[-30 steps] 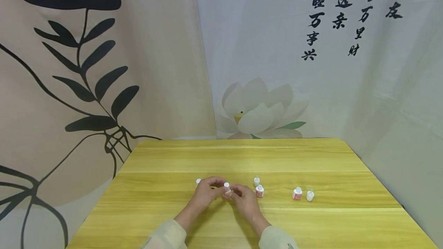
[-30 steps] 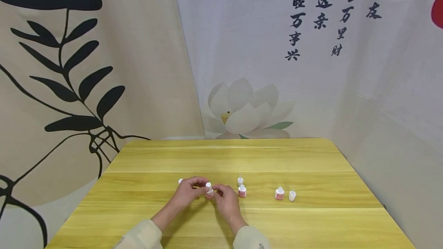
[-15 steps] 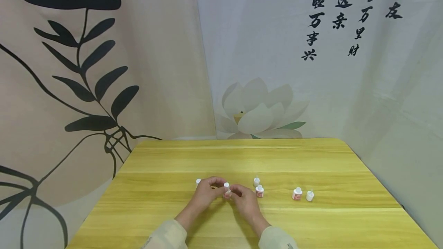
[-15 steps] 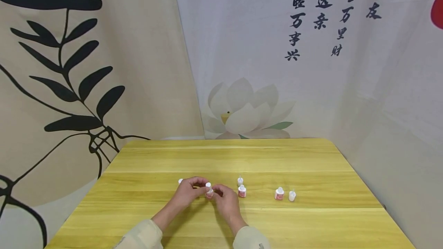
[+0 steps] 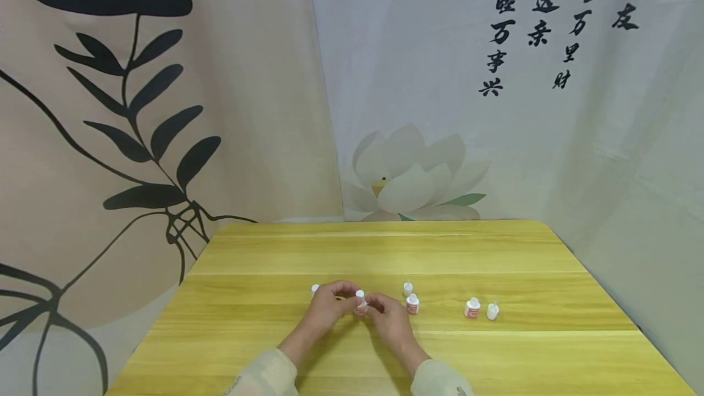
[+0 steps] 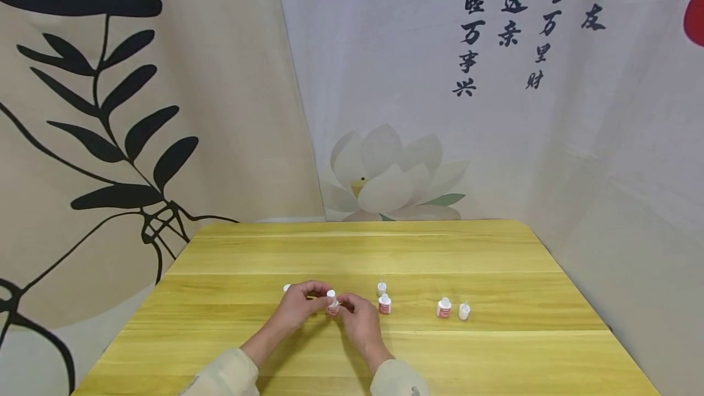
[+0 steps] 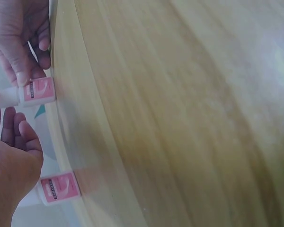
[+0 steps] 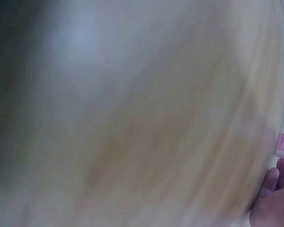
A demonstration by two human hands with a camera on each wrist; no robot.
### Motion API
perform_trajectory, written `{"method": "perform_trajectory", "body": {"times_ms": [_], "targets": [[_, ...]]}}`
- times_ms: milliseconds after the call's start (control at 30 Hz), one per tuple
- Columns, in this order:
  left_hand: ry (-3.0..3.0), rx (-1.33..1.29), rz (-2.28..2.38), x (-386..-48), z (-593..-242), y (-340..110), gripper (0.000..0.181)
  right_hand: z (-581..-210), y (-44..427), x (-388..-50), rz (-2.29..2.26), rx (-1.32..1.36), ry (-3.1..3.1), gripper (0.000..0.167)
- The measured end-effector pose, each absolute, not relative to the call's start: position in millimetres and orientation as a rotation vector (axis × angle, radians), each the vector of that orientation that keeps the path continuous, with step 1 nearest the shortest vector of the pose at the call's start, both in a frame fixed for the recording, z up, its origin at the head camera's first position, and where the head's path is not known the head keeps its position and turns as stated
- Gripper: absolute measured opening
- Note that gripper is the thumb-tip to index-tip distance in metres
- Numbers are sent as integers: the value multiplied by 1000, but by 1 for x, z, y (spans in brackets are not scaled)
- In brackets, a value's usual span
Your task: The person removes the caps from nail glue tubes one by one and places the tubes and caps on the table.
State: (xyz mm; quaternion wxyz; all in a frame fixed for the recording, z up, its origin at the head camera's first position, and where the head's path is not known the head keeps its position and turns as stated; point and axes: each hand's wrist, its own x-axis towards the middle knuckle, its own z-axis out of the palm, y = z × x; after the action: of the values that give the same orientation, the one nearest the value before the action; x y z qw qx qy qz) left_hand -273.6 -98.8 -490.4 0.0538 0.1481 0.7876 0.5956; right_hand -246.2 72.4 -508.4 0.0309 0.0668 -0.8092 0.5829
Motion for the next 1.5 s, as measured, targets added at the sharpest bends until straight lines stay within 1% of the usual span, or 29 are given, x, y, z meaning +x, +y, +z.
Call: {"method": "perform_trajectory", "body": {"times_ms": [233, 533, 867, 1067, 1500], "targets": [[2406, 443, 1814, -274, -491, -98, 23, -510, 73, -246, 1788, 189, -2504, 15], [2442, 449, 1774, -273, -489, -100, 30, -510, 73, -247, 1774, 190, -2515, 14], [2414, 422, 1811, -273, -490, -97, 22, -511, 73, -248, 1794, 191, -2518, 12], [2372, 426, 1836, -269, -485, -97, 24, -508, 73, -246, 1873, 236, -2471, 10], [2392, 424, 1821, -273, -491, -96, 22, -509, 74, -248, 1794, 211, -2516, 8]]}}
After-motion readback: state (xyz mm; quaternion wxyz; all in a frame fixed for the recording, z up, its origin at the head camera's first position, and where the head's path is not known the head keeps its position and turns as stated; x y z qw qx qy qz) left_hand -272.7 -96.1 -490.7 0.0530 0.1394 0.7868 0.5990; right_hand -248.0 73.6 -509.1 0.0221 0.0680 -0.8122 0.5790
